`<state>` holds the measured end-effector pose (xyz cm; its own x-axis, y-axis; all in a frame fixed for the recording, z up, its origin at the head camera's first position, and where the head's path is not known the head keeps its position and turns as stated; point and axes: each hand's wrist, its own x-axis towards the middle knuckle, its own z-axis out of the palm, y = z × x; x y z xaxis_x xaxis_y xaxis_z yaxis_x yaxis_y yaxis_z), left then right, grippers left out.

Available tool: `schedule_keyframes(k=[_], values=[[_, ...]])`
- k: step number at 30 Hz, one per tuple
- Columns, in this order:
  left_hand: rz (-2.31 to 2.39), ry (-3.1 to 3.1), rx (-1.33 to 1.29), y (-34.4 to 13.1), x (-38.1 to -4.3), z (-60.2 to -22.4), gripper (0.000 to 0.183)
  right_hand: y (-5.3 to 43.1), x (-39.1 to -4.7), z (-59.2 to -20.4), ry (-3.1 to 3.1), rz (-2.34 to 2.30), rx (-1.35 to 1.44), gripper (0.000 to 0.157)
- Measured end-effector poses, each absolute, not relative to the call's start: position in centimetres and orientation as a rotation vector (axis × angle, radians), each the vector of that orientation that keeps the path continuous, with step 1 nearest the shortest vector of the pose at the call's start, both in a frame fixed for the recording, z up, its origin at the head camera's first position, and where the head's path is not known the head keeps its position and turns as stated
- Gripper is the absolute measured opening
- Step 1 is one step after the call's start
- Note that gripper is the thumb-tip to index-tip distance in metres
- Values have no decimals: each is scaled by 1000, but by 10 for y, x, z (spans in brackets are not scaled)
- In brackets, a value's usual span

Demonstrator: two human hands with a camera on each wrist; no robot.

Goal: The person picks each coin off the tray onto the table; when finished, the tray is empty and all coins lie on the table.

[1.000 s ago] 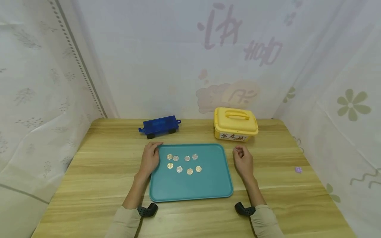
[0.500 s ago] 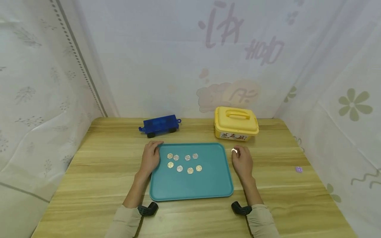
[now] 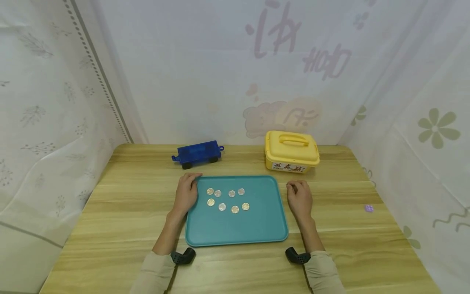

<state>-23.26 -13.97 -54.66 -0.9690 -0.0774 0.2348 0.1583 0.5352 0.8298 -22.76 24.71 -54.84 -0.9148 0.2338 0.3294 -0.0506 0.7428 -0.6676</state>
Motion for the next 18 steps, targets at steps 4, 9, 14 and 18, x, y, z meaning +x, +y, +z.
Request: schedule_keyframes(k=[4, 9, 14, 18], values=[[-1405, -2533, -69, -140, -233, -546, 33, 248, -229, -551, -2530, 1035, -170, 17], [-1411, -2529, -70, -140, -234, -546, 33, 248, -230, -551, -2458, 1103, -185, 15], [-1410, -2515, -75, -140, -234, -547, 33, 249, -230, -551, -2385, 1187, -170, 14], [-1398, -2511, -76, -139, -235, -550, 33, 250, -230, -552, -2344, 1225, -147, 15]])
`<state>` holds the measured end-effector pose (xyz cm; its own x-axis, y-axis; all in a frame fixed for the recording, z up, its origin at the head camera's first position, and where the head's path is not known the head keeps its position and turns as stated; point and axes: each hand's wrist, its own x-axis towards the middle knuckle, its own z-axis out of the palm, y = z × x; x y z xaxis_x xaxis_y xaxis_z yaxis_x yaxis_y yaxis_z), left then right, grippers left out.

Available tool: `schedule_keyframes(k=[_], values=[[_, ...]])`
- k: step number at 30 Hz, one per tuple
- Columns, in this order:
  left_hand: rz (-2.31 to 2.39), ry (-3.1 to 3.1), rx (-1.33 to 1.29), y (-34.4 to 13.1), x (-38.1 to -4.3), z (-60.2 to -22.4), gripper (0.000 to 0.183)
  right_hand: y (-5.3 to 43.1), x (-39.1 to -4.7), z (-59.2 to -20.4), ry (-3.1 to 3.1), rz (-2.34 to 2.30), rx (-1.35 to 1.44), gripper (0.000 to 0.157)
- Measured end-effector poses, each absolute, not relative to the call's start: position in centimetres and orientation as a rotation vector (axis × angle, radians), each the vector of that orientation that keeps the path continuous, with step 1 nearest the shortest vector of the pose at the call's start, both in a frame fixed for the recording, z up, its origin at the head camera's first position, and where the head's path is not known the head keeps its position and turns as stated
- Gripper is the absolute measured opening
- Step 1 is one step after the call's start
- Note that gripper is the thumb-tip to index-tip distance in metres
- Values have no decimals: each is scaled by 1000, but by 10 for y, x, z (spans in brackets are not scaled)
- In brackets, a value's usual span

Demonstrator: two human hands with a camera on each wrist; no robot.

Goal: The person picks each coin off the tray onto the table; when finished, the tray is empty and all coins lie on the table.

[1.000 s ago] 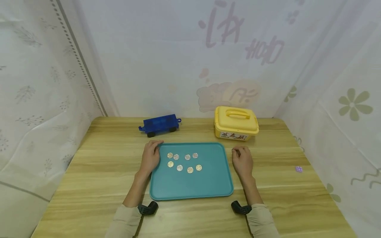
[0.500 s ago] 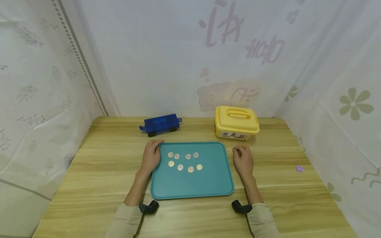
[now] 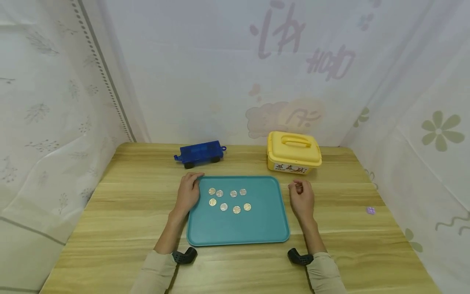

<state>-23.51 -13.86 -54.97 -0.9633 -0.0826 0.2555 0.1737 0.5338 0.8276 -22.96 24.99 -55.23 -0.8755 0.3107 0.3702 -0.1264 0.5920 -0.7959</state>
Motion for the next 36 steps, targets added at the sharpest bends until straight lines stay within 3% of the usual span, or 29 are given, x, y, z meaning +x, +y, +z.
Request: schedule_keyframes(k=[14, 22, 36], values=[[-1408, -2517, -74, -139, -235, -550, 34, 208, -206, -532, -2391, 1345, 208, 18], [-1411, -2519, -64, -140, -235, -550, 34, 170, -192, -539, -2497, 1336, 440, 8], [-1400, -2510, -70, -139, -235, -549, 34, 146, -184, -547, -2682, 913, 632, 18]])
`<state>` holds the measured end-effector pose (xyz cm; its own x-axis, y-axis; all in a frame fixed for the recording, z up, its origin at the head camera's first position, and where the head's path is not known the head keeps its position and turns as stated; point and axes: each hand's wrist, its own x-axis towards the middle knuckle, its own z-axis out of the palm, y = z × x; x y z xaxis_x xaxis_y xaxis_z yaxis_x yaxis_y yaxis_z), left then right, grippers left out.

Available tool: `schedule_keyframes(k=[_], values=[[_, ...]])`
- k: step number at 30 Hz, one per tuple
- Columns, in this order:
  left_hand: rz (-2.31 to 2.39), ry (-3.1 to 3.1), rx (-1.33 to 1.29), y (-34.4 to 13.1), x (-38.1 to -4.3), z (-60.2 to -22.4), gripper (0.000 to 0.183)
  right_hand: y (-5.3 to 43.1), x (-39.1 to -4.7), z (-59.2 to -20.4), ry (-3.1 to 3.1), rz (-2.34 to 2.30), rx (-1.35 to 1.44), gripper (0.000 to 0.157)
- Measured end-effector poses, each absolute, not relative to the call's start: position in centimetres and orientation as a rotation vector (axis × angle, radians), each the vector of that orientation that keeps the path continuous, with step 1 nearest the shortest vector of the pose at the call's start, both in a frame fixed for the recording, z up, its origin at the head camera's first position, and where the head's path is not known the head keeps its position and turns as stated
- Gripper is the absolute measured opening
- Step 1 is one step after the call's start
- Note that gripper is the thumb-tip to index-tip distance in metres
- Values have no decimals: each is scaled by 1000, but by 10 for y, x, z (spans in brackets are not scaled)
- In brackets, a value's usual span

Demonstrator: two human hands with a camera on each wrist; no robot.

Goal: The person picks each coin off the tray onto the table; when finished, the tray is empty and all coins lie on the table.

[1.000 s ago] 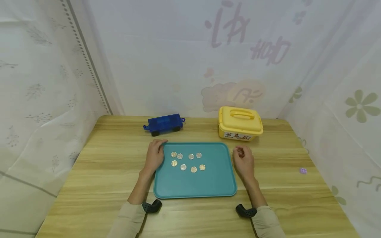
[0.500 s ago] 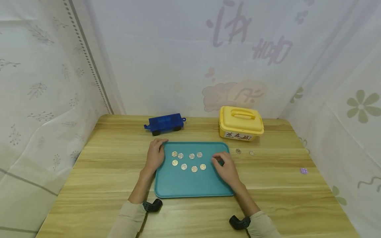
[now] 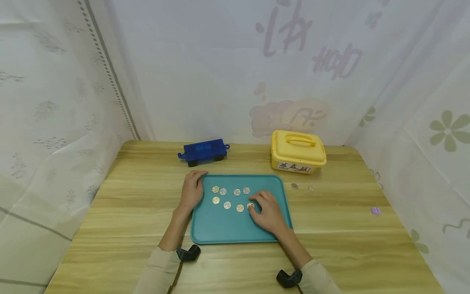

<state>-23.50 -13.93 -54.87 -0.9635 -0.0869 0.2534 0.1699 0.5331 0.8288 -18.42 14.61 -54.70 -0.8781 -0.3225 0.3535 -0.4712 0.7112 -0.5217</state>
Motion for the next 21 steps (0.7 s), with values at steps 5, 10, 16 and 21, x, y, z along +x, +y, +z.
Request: schedule_keyframes(k=[5, 10, 16, 21], values=[[-1390, -2512, -65, -140, -236, -548, 34, 146, -185, -546, -2654, 911, 675, 19], [-1404, -2525, -55, -140, -235, -547, 34, 144, -186, -547, -2698, 899, 643, 15], [-1404, -2522, -56, -138, -236, -547, 33, 143, -189, -548, -2737, 951, 592, 13], [-1400, -2519, -63, -138, -235, -548, 33, 144, -189, -549, -2688, 990, 610, 12]])
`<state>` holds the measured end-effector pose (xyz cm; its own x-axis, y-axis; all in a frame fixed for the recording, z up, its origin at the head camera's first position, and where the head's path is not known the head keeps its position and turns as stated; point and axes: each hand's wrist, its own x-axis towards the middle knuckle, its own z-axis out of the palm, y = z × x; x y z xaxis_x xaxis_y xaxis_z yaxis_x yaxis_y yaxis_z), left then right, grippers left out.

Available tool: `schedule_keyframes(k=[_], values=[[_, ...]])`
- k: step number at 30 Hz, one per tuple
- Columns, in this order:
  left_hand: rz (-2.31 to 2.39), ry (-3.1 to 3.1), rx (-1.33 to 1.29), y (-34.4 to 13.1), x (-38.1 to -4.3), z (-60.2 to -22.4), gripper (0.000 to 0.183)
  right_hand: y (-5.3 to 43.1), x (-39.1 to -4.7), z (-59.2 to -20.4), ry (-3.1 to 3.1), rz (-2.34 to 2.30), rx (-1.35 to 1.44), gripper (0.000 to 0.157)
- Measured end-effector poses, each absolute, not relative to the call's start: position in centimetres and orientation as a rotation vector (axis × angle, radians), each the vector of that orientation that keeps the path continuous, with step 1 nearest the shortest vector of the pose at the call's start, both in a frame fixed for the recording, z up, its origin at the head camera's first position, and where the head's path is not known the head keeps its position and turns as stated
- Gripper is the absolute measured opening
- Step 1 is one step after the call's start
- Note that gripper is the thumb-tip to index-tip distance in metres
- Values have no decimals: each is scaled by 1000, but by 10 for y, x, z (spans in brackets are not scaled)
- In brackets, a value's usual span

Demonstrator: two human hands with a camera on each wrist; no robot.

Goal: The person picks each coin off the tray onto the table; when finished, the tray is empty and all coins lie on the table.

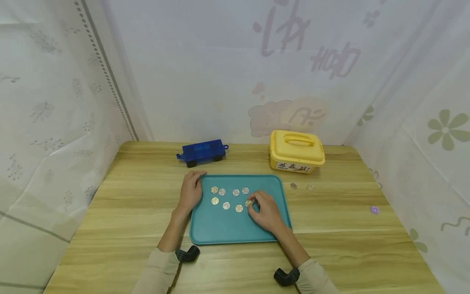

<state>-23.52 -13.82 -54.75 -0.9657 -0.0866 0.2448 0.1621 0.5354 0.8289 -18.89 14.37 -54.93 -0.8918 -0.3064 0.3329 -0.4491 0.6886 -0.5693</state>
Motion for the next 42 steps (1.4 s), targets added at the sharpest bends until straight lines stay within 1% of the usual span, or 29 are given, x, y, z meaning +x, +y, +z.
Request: schedule_keyframes(k=[13, 26, 33, 36, 39, 42], values=[[-1398, -2518, -69, -139, -235, -548, 33, 145, -190, -552, -2592, 1143, 614, 9], [-1387, -2489, -101, -140, -234, -547, 33, 146, -190, -549, -2607, 1335, 540, 5], [-1362, -2480, -95, -137, -233, -550, 33, 150, -188, -547, -2528, 1568, 440, 10], [-1354, -2484, -86, -138, -234, -551, 33, 154, -189, -540, -2498, 1581, 418, 11], [-1349, -2501, -88, -139, -234, -551, 33, 162, -186, -519, -2485, 1552, 402, 14], [-1352, -2510, -93, -141, -235, -550, 33, 174, -183, -499, -2476, 1545, 301, 16]])
